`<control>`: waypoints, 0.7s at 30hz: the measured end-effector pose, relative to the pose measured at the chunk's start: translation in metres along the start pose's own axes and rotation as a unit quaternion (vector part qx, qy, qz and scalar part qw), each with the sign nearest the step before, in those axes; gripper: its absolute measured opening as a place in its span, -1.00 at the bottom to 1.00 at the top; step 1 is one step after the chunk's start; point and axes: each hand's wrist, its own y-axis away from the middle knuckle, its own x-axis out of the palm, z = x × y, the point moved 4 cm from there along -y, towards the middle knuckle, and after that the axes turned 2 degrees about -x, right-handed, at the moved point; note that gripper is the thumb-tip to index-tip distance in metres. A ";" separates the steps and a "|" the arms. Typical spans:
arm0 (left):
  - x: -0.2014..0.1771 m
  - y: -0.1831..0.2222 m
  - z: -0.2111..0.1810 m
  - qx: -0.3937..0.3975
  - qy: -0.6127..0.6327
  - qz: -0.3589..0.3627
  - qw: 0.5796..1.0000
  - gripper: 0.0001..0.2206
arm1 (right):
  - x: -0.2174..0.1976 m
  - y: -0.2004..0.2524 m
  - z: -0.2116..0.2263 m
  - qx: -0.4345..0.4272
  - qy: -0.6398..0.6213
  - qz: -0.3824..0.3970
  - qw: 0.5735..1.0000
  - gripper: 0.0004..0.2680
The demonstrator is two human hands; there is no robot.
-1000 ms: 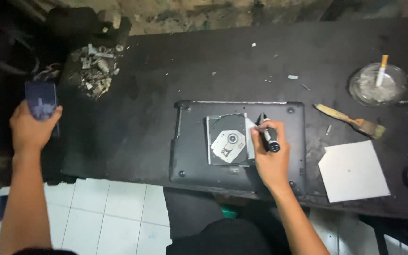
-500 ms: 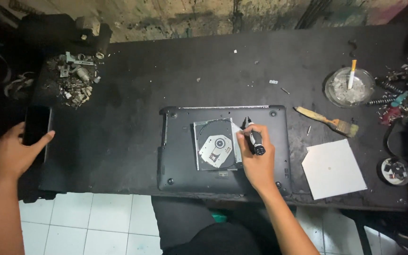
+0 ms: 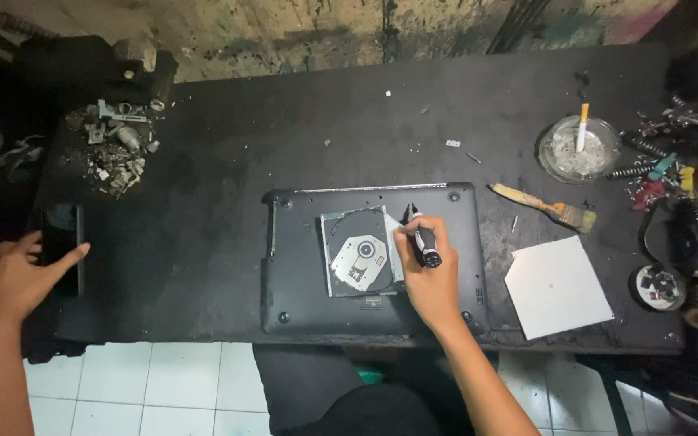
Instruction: Removing a CD drive from a laptop using a screwdriver and cleaning it with a brush.
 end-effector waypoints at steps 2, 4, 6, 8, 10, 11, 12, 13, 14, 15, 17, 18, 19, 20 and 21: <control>0.007 0.002 0.005 -0.015 -0.015 0.001 1.000 -0.26 | 0.000 0.000 -0.002 -0.003 0.003 -0.002 1.000 -0.89; 0.007 0.000 0.000 -0.026 -0.028 0.001 0.999 -0.21 | -0.001 -0.001 -0.002 -0.006 0.009 -0.009 1.000 -0.89; 0.003 0.005 -0.007 -0.033 -0.005 0.023 0.999 -0.20 | 0.000 -0.001 0.000 -0.002 0.003 -0.007 1.000 -0.90; 0.010 0.004 -0.006 -0.023 0.008 0.020 1.000 -0.20 | -0.001 -0.001 -0.001 -0.006 0.000 -0.006 1.000 -0.90; 0.014 0.008 0.000 -0.017 0.018 0.019 1.000 -0.20 | 0.000 0.001 0.000 -0.006 -0.003 -0.002 1.000 -0.89; 0.017 0.009 -0.001 0.001 0.019 0.013 1.000 -0.25 | -0.001 0.000 0.000 0.000 0.001 -0.006 1.000 -0.89; 0.019 0.010 -0.002 0.020 0.020 0.006 1.000 -0.30 | -0.001 -0.001 0.000 0.006 0.004 -0.009 1.000 -0.89; 0.020 0.009 -0.004 0.017 0.021 0.007 1.000 -0.30 | -0.002 -0.002 -0.002 0.006 0.005 -0.007 1.000 -0.89; 0.022 0.008 -0.005 0.006 0.016 0.011 1.000 -0.25 | -0.002 -0.004 -0.003 -0.006 -0.012 -0.008 1.000 -0.90; 0.023 0.010 -0.004 -0.007 0.008 0.017 1.000 -0.19 | -0.002 -0.003 -0.005 -0.015 -0.030 -0.007 0.999 -0.90; 0.004 0.022 -0.021 -0.009 0.048 0.013 0.999 -0.20 | -0.002 -0.001 -0.001 -0.017 -0.024 -0.027 0.999 -0.90; -0.005 0.026 -0.032 -0.006 0.089 0.006 0.996 -0.21 | -0.004 -0.003 0.001 -0.023 -0.019 -0.051 0.998 -0.90; 0.002 0.027 -0.032 -0.008 0.087 0.009 0.996 -0.21 | -0.003 -0.002 0.001 -0.020 -0.019 -0.049 0.998 -0.90; 0.001 0.029 -0.039 0.098 0.117 -0.086 0.985 -0.40 | -0.004 -0.002 0.000 -0.004 -0.044 -0.059 0.997 -0.89; 0.000 0.034 -0.045 0.202 0.144 -0.180 0.952 -0.59 | -0.004 -0.002 -0.001 0.011 -0.070 -0.070 0.995 -0.89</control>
